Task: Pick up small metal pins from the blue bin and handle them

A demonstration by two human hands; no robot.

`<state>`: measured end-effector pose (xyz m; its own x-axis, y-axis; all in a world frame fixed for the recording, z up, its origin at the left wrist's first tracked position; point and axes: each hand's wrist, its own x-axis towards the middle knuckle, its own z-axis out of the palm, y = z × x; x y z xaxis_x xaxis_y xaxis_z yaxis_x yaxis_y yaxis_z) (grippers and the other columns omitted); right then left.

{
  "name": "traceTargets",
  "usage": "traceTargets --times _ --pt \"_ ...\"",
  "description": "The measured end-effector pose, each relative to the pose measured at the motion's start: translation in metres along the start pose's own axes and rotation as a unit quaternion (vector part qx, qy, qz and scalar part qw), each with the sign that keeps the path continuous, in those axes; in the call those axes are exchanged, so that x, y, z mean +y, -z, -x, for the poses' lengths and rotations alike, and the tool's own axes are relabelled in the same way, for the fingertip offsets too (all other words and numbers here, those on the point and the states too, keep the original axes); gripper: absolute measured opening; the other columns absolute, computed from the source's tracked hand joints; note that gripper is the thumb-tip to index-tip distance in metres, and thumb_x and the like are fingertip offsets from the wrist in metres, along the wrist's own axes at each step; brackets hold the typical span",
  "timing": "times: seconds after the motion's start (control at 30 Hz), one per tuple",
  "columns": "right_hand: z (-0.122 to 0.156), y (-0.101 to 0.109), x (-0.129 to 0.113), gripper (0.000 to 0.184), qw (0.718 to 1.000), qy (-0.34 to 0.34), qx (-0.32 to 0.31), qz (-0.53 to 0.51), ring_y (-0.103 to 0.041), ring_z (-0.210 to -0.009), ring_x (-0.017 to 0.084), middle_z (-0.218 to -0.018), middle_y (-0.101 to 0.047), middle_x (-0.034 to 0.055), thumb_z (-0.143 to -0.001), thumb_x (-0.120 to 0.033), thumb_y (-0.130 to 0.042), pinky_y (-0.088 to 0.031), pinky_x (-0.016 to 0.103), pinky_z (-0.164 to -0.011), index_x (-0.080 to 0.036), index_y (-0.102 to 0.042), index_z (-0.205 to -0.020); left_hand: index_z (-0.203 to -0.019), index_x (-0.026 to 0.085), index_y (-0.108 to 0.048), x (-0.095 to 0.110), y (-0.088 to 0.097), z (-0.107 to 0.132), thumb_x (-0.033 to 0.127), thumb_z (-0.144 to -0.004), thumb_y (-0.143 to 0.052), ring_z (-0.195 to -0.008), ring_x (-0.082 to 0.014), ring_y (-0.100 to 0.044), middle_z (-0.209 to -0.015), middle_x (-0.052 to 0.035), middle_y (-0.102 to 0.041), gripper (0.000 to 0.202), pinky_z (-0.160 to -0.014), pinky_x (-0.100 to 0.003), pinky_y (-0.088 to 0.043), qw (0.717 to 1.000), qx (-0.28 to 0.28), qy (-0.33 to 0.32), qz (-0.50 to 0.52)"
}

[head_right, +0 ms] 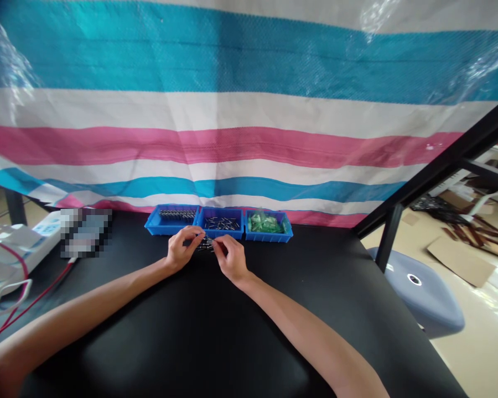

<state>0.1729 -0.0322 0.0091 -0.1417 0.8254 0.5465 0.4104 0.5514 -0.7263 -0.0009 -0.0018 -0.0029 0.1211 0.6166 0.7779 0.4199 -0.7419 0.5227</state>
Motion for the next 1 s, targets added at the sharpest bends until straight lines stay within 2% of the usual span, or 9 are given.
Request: traceTargets --times 0.4,0.67,1.0 --pt "0.0014 -0.0022 0.0034 0.017 1.0 -0.004 0.009 -0.001 -0.061 -0.065 0.015 -0.077 -0.067 0.0041 -0.09 -0.028 -0.053 -0.049 0.027 -0.064 -0.018 -0.066 -0.085 -0.091 0.017 -0.059 0.001 -0.0001 -0.0006 0.018 -0.084 -0.06 -0.07 -0.0106 -0.065 -0.086 -0.0037 -0.068 0.007 -0.064 -0.02 -0.052 1.0 0.016 -0.003 -0.007" --pt "0.0013 -0.0008 0.0041 0.02 1.0 0.009 0.004 -0.013 -0.065 -0.076 0.017 -0.088 -0.07 0.0055 -0.09 -0.025 -0.053 -0.053 0.03 -0.073 -0.021 -0.069 -0.103 -0.091 0.017 -0.06 0.0014 -0.0005 -0.0002 0.02 -0.084 -0.061 -0.066 -0.0099 -0.065 -0.086 -0.0036 -0.07 0.008 -0.062 -0.02 -0.052 1.0 0.019 0.003 -0.012" --pt "0.0003 -0.0018 0.0044 0.019 1.0 0.016 0.014 -0.013 -0.065 -0.074 0.017 -0.083 -0.069 0.0049 -0.09 -0.028 -0.054 -0.052 0.029 -0.071 -0.022 -0.07 -0.097 -0.091 0.016 -0.061 0.003 0.0004 -0.0003 0.024 -0.084 -0.062 -0.053 -0.0068 -0.059 -0.084 -0.0025 -0.071 0.011 -0.058 -0.019 -0.05 0.999 0.021 0.0 -0.03"
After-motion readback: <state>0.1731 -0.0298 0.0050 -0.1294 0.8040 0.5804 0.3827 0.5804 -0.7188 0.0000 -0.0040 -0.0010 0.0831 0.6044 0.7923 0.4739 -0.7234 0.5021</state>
